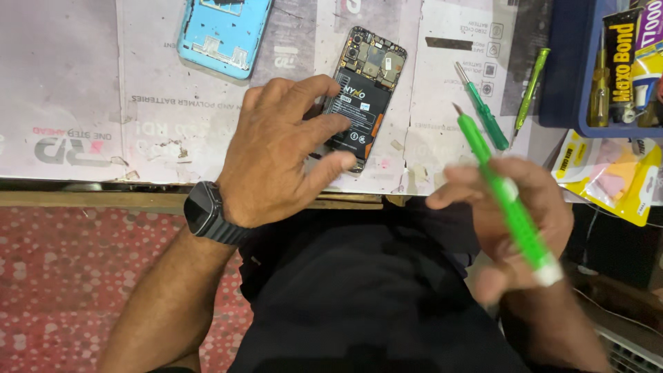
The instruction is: The person disassembles a smartphone using a green utility knife and a screwdriver. They remove the battery, disconnect internal cables, and separate the screen assembly from the frame. The person then uses the knife to pry open the device and carefully detaches components.
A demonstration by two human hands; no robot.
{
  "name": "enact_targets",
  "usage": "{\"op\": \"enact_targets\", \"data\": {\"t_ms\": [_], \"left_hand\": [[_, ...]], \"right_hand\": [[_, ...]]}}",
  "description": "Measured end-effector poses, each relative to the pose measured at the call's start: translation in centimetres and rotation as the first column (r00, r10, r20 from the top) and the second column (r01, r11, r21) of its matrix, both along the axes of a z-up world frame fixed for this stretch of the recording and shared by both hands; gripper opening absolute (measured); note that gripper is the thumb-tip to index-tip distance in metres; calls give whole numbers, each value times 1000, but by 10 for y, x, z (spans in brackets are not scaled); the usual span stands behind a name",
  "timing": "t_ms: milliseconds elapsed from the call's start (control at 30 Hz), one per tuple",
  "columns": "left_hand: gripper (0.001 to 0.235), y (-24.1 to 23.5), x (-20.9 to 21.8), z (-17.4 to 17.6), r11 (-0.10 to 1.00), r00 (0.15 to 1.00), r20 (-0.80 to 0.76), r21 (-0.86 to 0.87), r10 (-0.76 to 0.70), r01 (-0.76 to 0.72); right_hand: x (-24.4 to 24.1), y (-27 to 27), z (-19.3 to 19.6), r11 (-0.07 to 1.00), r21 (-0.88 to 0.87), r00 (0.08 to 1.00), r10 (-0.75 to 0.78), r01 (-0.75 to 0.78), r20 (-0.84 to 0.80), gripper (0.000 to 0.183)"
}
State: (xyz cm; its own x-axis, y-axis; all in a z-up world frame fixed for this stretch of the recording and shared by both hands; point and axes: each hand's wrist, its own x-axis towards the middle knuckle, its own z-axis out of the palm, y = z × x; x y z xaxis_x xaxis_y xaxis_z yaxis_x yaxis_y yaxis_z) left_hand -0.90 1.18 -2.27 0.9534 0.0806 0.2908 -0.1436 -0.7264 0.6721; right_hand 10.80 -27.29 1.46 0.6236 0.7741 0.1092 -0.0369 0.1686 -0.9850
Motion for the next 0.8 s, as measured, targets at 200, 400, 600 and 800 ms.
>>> {"op": "enact_targets", "data": {"t_ms": [200,400,600,800], "left_hand": [[39,-5,2,3,999,999,-29,20,38,-37],[38,-5,2,2,999,998,-31,8,49,-49],[33,-8,3,0,997,997,-34,35,76,-74],[34,-8,3,0,997,996,-44,19,77,-76]], "right_hand": [[5,4,-23,987,-163,847,77,11,526,22],[-2,27,-42,997,-76,620,52,12,783,30],[-5,26,-45,996,-91,538,85,-16,839,33],[-3,26,-45,984,-155,489,180,-91,854,36]]}}
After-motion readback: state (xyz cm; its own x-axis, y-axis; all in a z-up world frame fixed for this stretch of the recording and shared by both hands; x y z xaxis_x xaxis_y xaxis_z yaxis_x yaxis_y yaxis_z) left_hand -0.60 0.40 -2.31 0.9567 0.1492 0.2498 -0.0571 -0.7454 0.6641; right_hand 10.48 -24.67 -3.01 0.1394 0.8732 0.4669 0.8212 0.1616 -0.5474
